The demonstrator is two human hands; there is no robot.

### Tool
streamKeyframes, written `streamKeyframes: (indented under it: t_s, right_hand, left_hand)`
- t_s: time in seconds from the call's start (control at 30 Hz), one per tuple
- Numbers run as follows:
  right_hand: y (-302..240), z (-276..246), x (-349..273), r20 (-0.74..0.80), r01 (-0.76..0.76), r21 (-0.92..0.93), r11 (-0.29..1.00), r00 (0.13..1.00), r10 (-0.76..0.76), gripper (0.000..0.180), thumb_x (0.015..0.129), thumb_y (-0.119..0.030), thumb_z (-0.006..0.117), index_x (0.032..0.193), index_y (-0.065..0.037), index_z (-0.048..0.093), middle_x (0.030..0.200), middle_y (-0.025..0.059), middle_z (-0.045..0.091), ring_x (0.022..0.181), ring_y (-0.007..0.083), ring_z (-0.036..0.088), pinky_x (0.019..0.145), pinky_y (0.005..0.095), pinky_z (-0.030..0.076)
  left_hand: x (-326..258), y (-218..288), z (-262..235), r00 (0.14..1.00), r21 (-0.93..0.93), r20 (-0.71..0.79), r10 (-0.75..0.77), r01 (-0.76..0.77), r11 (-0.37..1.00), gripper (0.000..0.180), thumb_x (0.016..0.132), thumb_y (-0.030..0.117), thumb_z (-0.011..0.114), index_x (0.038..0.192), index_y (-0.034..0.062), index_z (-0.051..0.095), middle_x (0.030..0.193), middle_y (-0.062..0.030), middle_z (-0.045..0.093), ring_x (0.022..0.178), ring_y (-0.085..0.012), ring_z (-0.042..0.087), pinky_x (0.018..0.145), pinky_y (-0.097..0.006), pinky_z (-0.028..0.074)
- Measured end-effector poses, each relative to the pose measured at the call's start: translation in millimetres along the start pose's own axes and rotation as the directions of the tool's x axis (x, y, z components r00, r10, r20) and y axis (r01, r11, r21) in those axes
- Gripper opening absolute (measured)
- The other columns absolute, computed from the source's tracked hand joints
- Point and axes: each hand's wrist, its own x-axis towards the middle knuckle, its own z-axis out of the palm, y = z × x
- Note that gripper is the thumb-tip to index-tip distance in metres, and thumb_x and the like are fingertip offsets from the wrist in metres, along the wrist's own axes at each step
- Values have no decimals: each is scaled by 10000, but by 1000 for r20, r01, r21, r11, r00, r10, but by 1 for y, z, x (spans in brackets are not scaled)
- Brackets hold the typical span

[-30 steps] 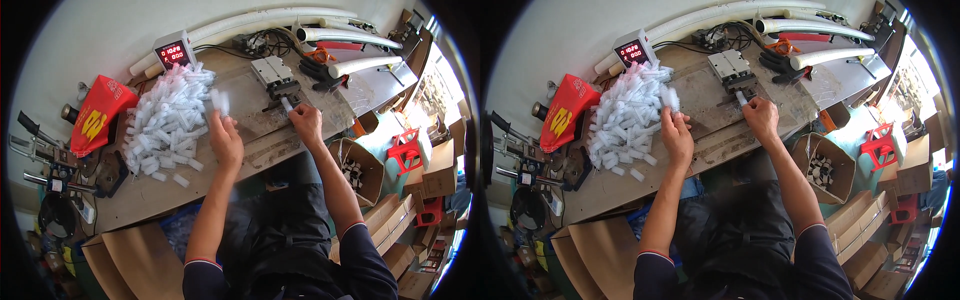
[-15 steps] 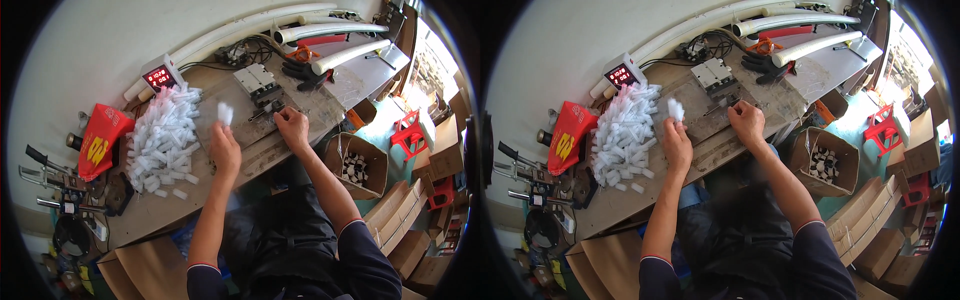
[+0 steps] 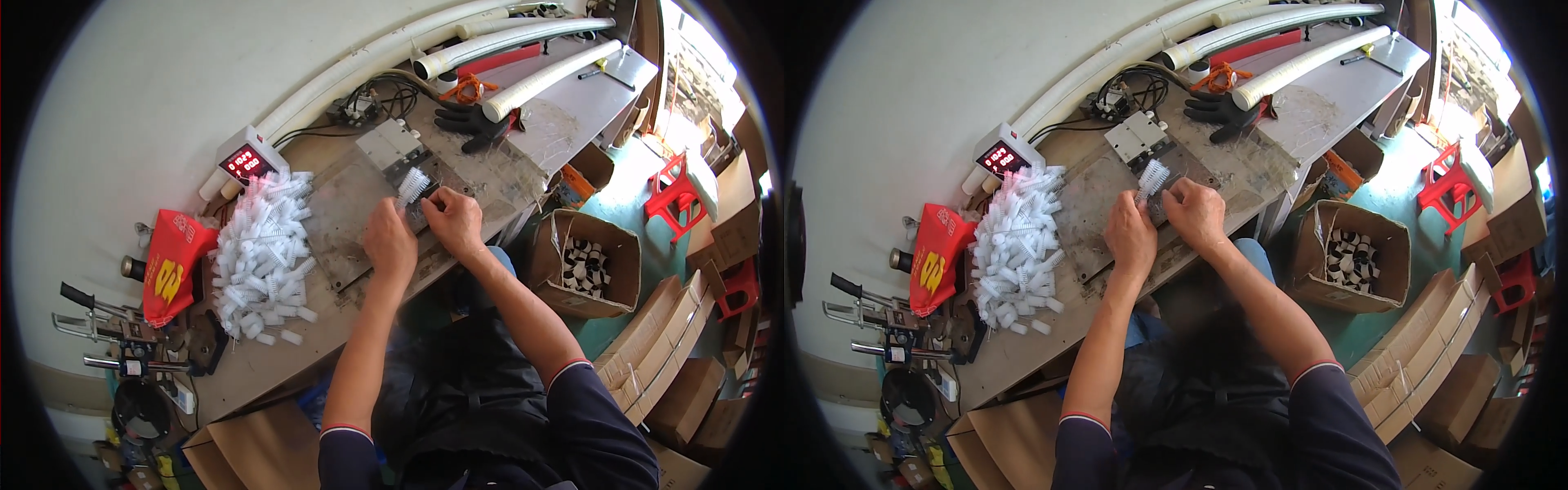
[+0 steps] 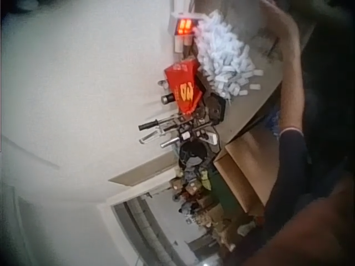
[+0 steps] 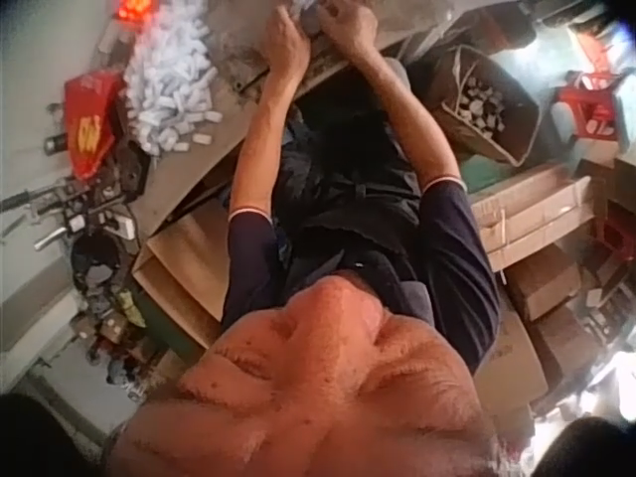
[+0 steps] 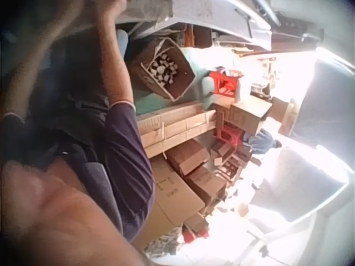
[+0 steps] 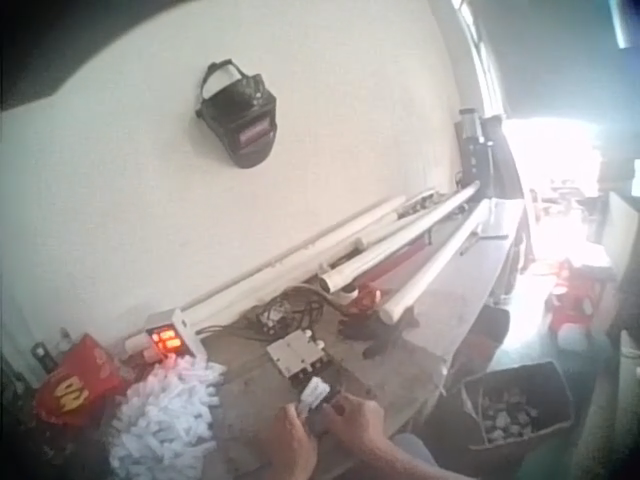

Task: The person is assembling components of hygiene products using a small manual press and sorting finished parts into boxes.

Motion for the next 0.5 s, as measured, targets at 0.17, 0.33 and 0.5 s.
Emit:
streamKeyframes:
  t_s: [0.17, 0.33, 0.5]
  right_hand:
    - [-3, -5, -1, 40, 79, 163, 983, 995, -86, 228, 872, -303, 743, 942, -89, 781, 827, 168, 743, 786, 339, 735, 734, 427, 569]
    - [-6, -12, -7, 215, -24, 385, 923, 974, -64, 268, 897, -255, 758, 997, -6, 763, 851, 131, 762, 785, 216, 736, 735, 353, 566]
    - [-17, 2, -21, 294, -150, 561, 814, 955, -27, 243, 913, -190, 765, 978, 43, 734, 834, 58, 735, 772, 115, 676, 706, 288, 540]
  left_hand:
    - [-3, -8, 0, 1000, -25, -11, 7, -7, 1000, 181, 1020, 150, 577, 1172, 53, 557, 1049, -195, 685, 980, -425, 657, 815, -519, 501]
    - [-14, -11, -13, 996, -207, 62, -71, 83, 975, 222, 1033, 176, 566, 1206, 37, 573, 1061, -230, 689, 986, -447, 660, 829, -516, 509]
    - [-18, -5, -24, 991, -256, 116, -67, 95, 962, 221, 1054, 185, 552, 1212, 33, 578, 1071, -239, 703, 968, -468, 675, 816, -520, 518]
